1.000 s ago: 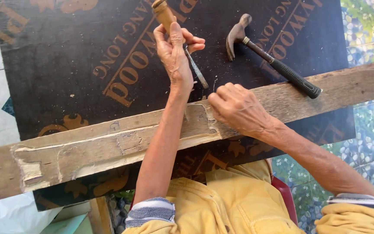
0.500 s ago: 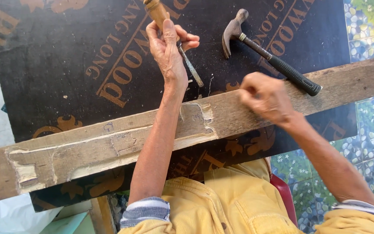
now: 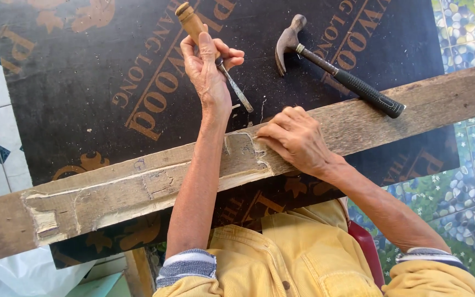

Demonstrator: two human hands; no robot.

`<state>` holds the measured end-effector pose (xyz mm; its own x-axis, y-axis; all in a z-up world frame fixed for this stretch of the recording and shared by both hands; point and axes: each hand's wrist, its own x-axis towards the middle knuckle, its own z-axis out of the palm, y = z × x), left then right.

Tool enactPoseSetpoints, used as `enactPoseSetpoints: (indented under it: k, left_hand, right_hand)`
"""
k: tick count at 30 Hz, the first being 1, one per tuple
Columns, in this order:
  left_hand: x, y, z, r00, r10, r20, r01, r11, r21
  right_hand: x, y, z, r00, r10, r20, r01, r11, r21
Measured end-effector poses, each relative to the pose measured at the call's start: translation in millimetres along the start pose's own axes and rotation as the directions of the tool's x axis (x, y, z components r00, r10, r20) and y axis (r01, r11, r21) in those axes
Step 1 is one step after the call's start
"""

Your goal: A person uses a hammer and a chisel to carve out a section of a wooden plank placed on a plywood sheet.

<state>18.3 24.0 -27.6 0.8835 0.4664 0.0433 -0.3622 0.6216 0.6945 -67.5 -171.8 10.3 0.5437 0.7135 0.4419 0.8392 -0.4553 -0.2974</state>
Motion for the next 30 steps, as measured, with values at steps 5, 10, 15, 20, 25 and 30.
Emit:
enactPoseSetpoints:
  k: [5,10,15,20,25,30]
  left_hand:
    - [-0.8,-0.9,0.6,1.0,0.015,0.015,-0.015,1.0,-0.007]
    - [0.2,0.5,3.6,0.999,0.026,0.027,-0.027,0.999,0.02]
    - [1.9,-1.9,-0.5,0.999,0.035,0.014,-0.035,0.999,-0.022]
    - [2.2,-0.3,-4.0,0.999,-0.032,0.03,0.034,0.996,-0.077]
    - [1.4,2.8,-4.6,0.954,-0.239,0.18,0.281,0.921,-0.27]
    - [-9.5,9.7,6.5,0.909,-0.281,0.308,0.348,0.918,-0.19]
  right_hand:
    - [10.7,-10.0,2.3,0.997,-0.068,0.046,0.072,0.993,-0.091]
    - [19.1,-7.5,7.1,0.984,-0.123,0.127,0.156,0.944,-0.292]
    - [13.9,5.1,9.6,0.987,-0.085,0.138,0.101,0.988,-0.114]
    - [11.8,21.7,-18.8,0.99,0.12,0.081,-0.133,0.974,0.183]
    - [-26.5,89.4,-34.1,0.885,0.433,-0.172,-0.465,0.845,-0.263]
    - [-35.6,94.0,-24.2,0.872,0.477,-0.107,-0.48,0.793,-0.376]
